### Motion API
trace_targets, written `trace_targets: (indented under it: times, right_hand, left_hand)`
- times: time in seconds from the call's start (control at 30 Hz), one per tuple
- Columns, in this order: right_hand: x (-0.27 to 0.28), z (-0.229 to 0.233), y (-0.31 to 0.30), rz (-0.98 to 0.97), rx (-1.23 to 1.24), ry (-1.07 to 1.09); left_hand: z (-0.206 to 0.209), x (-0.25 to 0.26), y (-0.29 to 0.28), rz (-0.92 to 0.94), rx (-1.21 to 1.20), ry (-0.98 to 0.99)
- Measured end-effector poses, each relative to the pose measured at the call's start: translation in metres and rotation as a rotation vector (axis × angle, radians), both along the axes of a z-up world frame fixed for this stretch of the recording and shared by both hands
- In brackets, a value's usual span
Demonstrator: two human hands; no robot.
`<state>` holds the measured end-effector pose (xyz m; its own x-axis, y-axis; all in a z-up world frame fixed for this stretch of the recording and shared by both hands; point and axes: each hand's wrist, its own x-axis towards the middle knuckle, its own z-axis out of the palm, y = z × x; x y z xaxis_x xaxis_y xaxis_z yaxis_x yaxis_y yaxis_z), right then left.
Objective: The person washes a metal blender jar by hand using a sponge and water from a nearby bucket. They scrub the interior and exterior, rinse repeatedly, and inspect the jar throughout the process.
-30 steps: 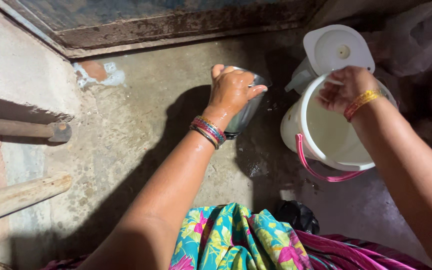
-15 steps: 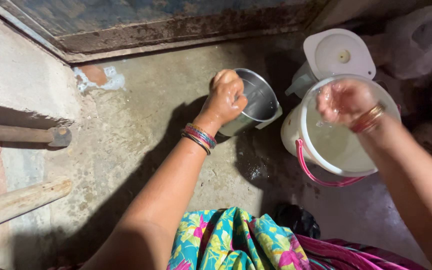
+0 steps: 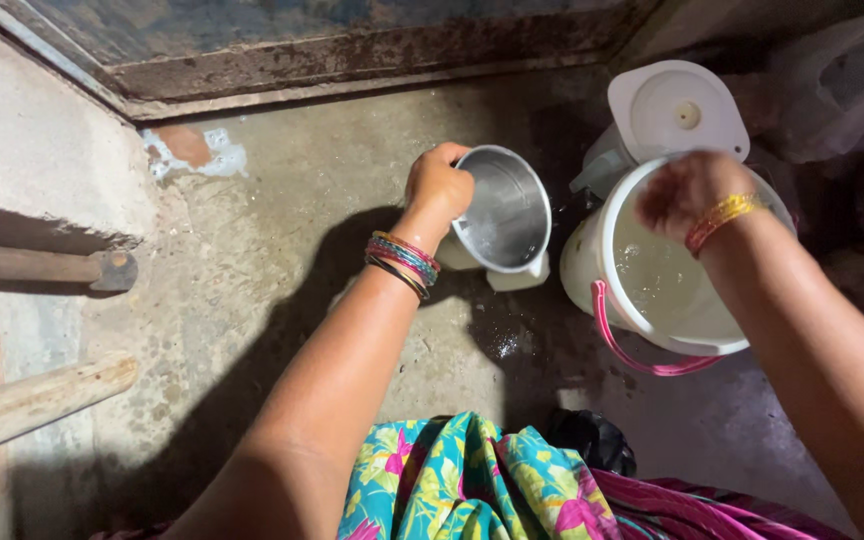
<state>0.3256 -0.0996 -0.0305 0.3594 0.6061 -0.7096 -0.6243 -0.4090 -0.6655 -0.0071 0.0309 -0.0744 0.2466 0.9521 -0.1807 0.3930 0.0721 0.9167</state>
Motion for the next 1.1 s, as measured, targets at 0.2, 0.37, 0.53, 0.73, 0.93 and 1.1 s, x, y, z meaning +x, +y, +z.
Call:
trace_targets:
  times: [0.2, 0.37, 0.53, 0.73, 0.93, 1.1]
  right_hand:
    - [0.053, -0.117, -0.05, 0.06, -0.66, -0.155]
    - [0.025, -0.087, -0.051, 0.255, -0.345, -0.203]
    - [-0.028, 0.046, -0.023, 0.435, 0.443, 0.783]
    - [-0.197, 0.042, 0.03, 1.019, 0.29, -0.221]
    - [-0.244, -0.033, 0.061, 1.599, 0.38, -1.653]
    - [-0.25, -0.078, 0.068, 1.607, 0.058, -1.474]
  left_hand:
    - [0.015, -0.005, 0.001, -0.099, -0.299, -0.231]
    - [0.02, -0.009, 0.002, -0.163, -0.336, -0.149]
    - [0.006, -0.012, 0.007, -0.223, -0.219, -0.263]
    - [-0.009, -0.005, 0.014, -0.348, -0.272, -0.308]
    - [-0.018, -0.002, 0.007, -0.403, -0.256, -0.296]
    - [-0.016, 0.009, -0.008, -0.429, -0.163, -0.223]
